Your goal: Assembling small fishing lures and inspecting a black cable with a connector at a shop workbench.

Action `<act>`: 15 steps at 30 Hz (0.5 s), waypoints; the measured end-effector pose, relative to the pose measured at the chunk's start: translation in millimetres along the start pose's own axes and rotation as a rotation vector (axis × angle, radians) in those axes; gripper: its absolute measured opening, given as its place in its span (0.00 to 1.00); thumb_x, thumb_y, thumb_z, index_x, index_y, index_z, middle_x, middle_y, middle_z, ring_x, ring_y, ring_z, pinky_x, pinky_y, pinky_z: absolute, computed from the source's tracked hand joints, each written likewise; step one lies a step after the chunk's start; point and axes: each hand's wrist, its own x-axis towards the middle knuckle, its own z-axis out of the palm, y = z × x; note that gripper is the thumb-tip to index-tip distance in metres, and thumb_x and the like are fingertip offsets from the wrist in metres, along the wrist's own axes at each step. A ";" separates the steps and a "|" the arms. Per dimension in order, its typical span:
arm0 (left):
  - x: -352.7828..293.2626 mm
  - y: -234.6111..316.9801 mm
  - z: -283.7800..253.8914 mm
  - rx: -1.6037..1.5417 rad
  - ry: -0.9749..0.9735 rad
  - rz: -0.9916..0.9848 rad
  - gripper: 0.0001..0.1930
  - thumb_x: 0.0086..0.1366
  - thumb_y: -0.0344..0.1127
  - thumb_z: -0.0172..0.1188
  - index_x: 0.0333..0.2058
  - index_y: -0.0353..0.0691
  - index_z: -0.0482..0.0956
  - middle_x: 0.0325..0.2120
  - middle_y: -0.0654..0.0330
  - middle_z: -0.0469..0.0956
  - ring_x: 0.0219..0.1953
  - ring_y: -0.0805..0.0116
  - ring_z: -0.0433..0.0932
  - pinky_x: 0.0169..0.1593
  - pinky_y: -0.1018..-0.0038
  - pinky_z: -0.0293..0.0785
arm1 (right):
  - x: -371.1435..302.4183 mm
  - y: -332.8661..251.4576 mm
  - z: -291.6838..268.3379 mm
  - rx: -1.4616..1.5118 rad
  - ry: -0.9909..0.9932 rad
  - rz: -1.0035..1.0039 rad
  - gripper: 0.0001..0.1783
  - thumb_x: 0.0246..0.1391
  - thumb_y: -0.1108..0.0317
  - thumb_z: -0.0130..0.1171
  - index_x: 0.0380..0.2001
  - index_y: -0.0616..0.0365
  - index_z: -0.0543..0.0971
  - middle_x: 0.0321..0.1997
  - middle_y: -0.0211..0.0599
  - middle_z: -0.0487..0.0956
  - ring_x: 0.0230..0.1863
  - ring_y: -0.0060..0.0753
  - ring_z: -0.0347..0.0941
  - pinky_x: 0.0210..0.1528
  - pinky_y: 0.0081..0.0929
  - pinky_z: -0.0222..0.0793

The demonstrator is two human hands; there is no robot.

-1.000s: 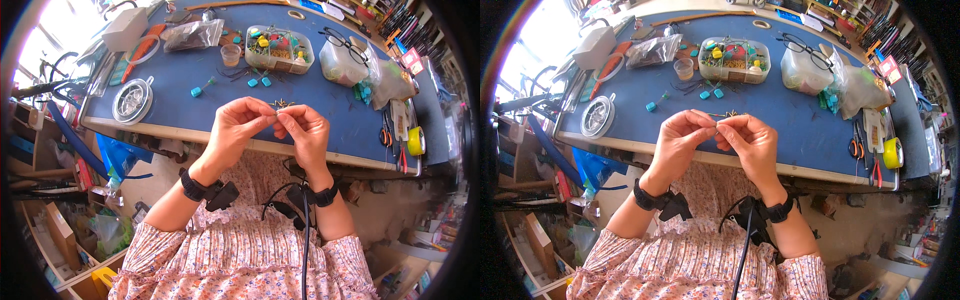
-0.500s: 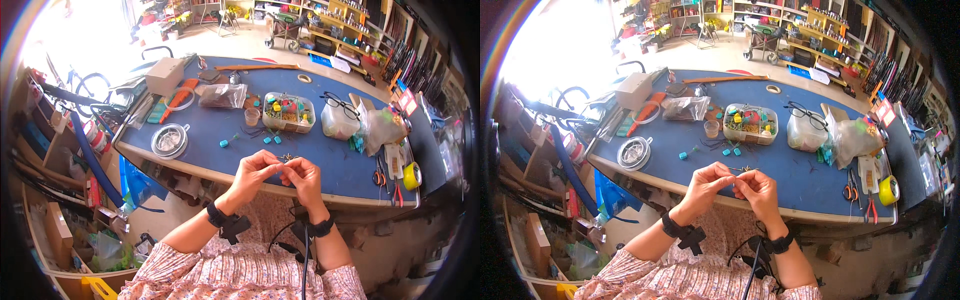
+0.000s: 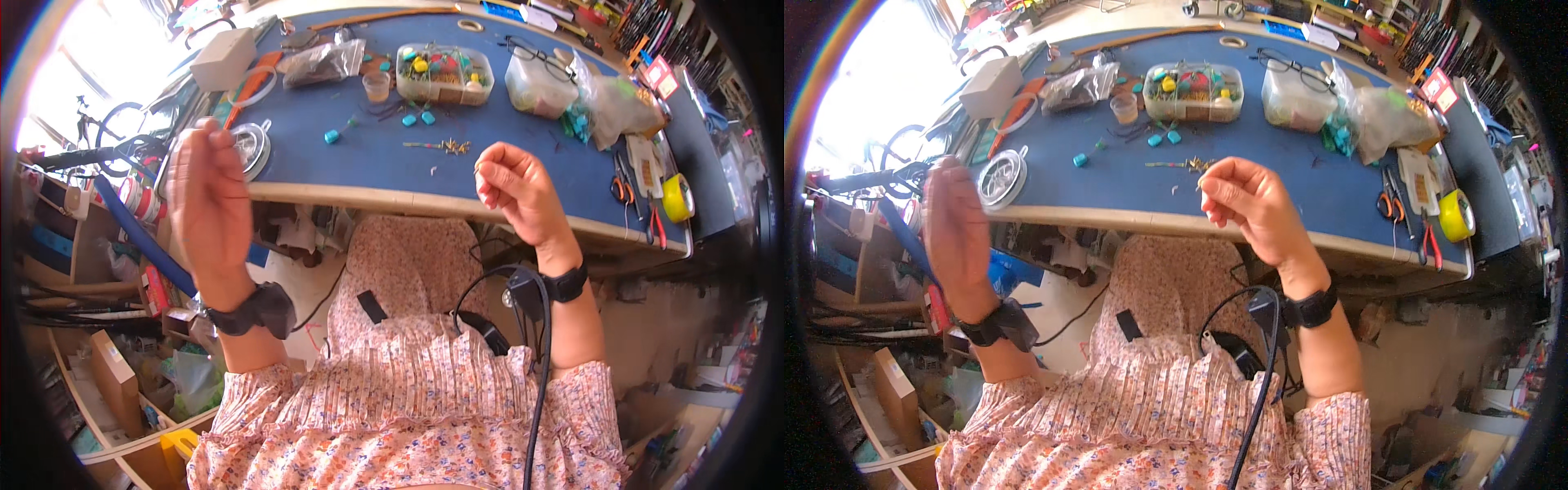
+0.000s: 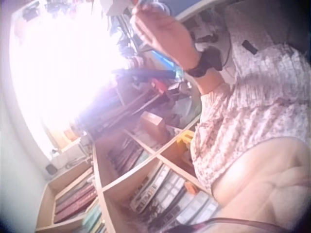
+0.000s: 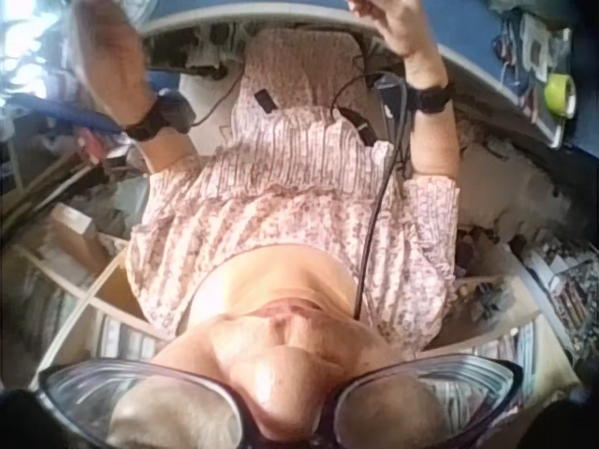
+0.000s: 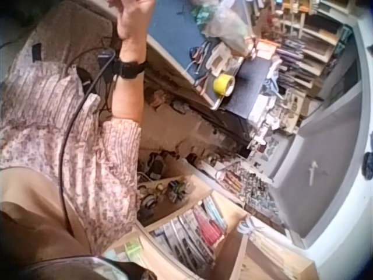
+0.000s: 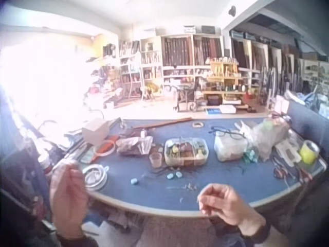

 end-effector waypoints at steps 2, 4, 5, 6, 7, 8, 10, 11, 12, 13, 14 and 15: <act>-2.6 25.9 -2.1 -0.148 -0.068 -0.041 0.10 0.70 0.25 0.45 0.47 0.27 0.65 0.39 0.56 0.69 0.39 0.70 0.70 0.43 0.78 0.74 | -1.8 -2.7 0.6 -0.004 -0.025 0.008 0.07 0.56 0.67 0.61 0.34 0.58 0.78 0.27 0.29 0.78 0.27 0.17 0.72 0.31 0.15 0.68; -7.8 44.5 -3.7 -0.400 -0.098 -0.041 0.09 0.70 0.24 0.44 0.47 0.29 0.64 0.39 0.56 0.66 0.39 0.70 0.68 0.44 0.76 0.72 | -3.9 -4.5 -0.8 -0.010 -0.055 -0.002 0.07 0.56 0.67 0.61 0.34 0.59 0.78 0.27 0.28 0.77 0.27 0.17 0.72 0.31 0.14 0.68; -11.1 52.8 -4.9 -0.528 -0.095 -0.010 0.08 0.70 0.24 0.44 0.47 0.30 0.63 0.39 0.57 0.65 0.40 0.70 0.67 0.45 0.75 0.71 | -5.3 -5.1 -2.0 -0.011 -0.066 -0.002 0.07 0.56 0.67 0.61 0.34 0.59 0.77 0.27 0.28 0.77 0.27 0.16 0.72 0.31 0.14 0.68; -13.2 60.1 -6.3 -0.553 -0.124 -0.019 0.08 0.70 0.23 0.44 0.46 0.31 0.63 0.39 0.57 0.65 0.40 0.69 0.67 0.46 0.74 0.70 | -6.6 -5.6 -3.7 -0.015 -0.070 -0.002 0.07 0.56 0.67 0.61 0.34 0.59 0.77 0.27 0.28 0.77 0.27 0.16 0.72 0.30 0.14 0.68; -14.7 66.7 -7.6 -0.580 -0.141 0.003 0.07 0.70 0.23 0.44 0.45 0.31 0.63 0.40 0.56 0.65 0.41 0.69 0.67 0.46 0.73 0.70 | -8.0 -6.1 -5.3 -0.017 -0.062 -0.012 0.06 0.57 0.68 0.60 0.34 0.59 0.77 0.26 0.28 0.77 0.27 0.16 0.71 0.30 0.13 0.67; -15.8 73.1 -9.2 -0.597 -0.128 0.050 0.07 0.69 0.23 0.44 0.45 0.32 0.63 0.40 0.56 0.65 0.41 0.68 0.67 0.47 0.73 0.69 | -9.1 -6.3 -6.8 -0.004 -0.074 -0.026 0.06 0.57 0.68 0.60 0.34 0.59 0.77 0.26 0.28 0.76 0.27 0.16 0.71 0.30 0.13 0.67; -17.9 84.3 -12.1 -0.534 -0.132 0.081 0.07 0.68 0.21 0.45 0.45 0.31 0.63 0.40 0.56 0.65 0.41 0.69 0.67 0.45 0.74 0.70 | -10.7 -7.3 -8.9 0.010 -0.065 -0.057 0.06 0.57 0.68 0.60 0.34 0.59 0.76 0.26 0.28 0.76 0.27 0.16 0.71 0.30 0.13 0.67; -18.4 87.5 -14.3 -0.477 -0.152 0.105 0.07 0.68 0.21 0.45 0.45 0.30 0.63 0.40 0.55 0.65 0.41 0.69 0.67 0.45 0.74 0.70 | -11.3 -7.7 -9.2 0.024 -0.064 -0.067 0.06 0.57 0.68 0.60 0.34 0.59 0.76 0.26 0.28 0.76 0.27 0.16 0.70 0.29 0.13 0.66; -18.5 90.4 -16.2 -0.422 -0.172 0.128 0.08 0.68 0.20 0.45 0.45 0.30 0.63 0.40 0.55 0.65 0.41 0.69 0.67 0.45 0.74 0.70 | -11.9 -8.0 -8.5 0.011 -0.059 -0.053 0.06 0.57 0.69 0.60 0.34 0.60 0.76 0.26 0.28 0.76 0.27 0.16 0.70 0.30 0.13 0.66; -17.7 93.3 -17.8 -0.402 -0.156 0.135 0.08 0.68 0.20 0.45 0.45 0.29 0.62 0.40 0.55 0.65 0.41 0.69 0.67 0.44 0.75 0.70 | -12.6 -8.5 -7.6 0.005 -0.061 -0.057 0.06 0.56 0.69 0.60 0.33 0.60 0.76 0.26 0.28 0.76 0.27 0.16 0.70 0.30 0.14 0.67; -16.5 94.9 -19.3 -0.387 -0.143 0.138 0.08 0.68 0.20 0.45 0.45 0.29 0.62 0.41 0.55 0.64 0.41 0.69 0.67 0.44 0.75 0.70 | -13.9 -9.6 -6.7 -0.004 -0.057 -0.063 0.06 0.56 0.69 0.60 0.33 0.60 0.76 0.26 0.28 0.76 0.27 0.16 0.70 0.30 0.14 0.67; -15.9 93.3 -21.1 -0.370 -0.140 0.150 0.08 0.67 0.19 0.45 0.45 0.28 0.62 0.41 0.55 0.64 0.41 0.69 0.67 0.44 0.75 0.70 | -14.9 -10.9 -5.9 -0.073 -0.091 -0.072 0.06 0.56 0.69 0.60 0.32 0.60 0.76 0.26 0.28 0.76 0.28 0.17 0.70 0.31 0.15 0.67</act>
